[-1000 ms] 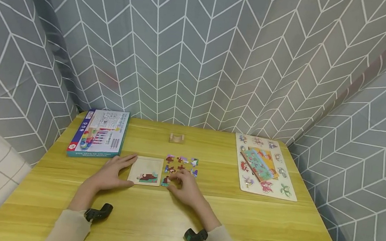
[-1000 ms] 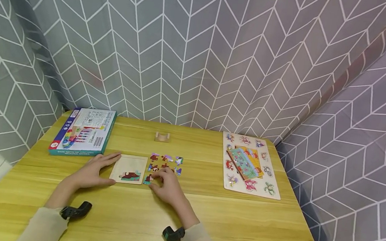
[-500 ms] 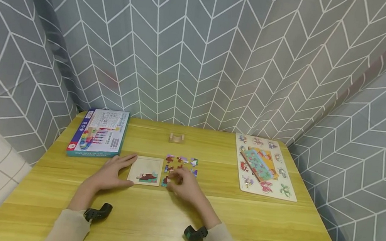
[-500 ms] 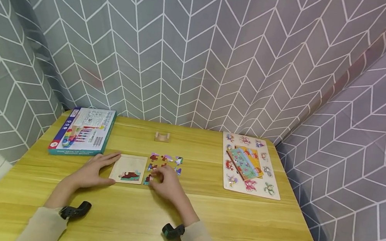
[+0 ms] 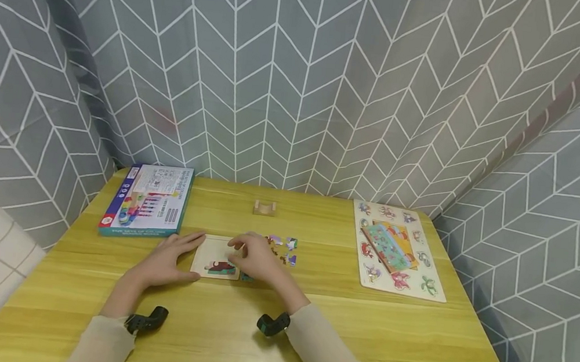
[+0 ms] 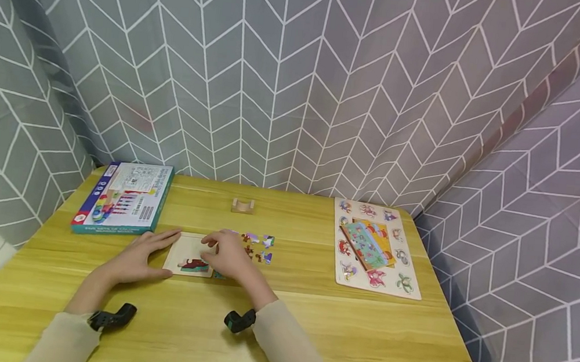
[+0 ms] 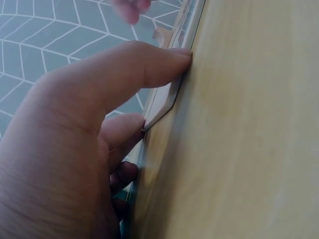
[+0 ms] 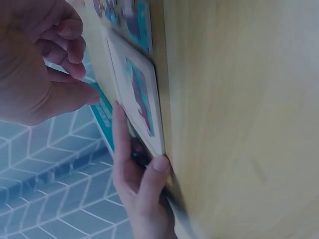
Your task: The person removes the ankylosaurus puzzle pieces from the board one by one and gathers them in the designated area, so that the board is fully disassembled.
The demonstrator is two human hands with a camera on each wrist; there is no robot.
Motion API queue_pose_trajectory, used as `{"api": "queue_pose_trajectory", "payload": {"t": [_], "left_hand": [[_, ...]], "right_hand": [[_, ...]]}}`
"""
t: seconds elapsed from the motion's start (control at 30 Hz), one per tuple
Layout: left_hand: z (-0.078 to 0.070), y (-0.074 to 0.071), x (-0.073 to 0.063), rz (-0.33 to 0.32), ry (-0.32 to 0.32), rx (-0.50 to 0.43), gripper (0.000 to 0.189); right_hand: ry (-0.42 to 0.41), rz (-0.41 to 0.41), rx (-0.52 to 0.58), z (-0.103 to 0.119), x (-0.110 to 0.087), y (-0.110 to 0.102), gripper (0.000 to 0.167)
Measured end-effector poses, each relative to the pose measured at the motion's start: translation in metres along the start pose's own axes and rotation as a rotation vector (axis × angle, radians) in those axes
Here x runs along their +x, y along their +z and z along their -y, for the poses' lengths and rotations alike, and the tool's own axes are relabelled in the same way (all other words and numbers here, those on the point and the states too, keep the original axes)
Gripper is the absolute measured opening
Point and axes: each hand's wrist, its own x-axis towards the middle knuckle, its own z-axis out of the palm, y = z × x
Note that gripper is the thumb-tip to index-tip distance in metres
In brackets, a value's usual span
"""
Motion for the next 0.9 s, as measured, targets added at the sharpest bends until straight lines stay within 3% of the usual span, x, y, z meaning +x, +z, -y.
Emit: {"api": "queue_pose_trajectory", "payload": {"t": [0.13, 0.43, 0.9], "left_hand": [[0.001, 0.002, -0.003, 0.004, -0.010, -0.014, 0.096], [0.002, 0.002, -0.005, 0.001, 0.000, -0.024, 0.095], [0.002, -0.001, 0.000, 0.004, 0.007, -0.021, 0.095]], "right_hand": [[-0.015, 0.088, -0.026, 0.009, 0.013, 0.010, 0.025], [-0.109, 0.253, -0.262, 0.014, 0.023, 0.025, 0.030], [-0.087, 0.288, -0.188, 0.008, 0.020, 0.024, 0.037]]}}
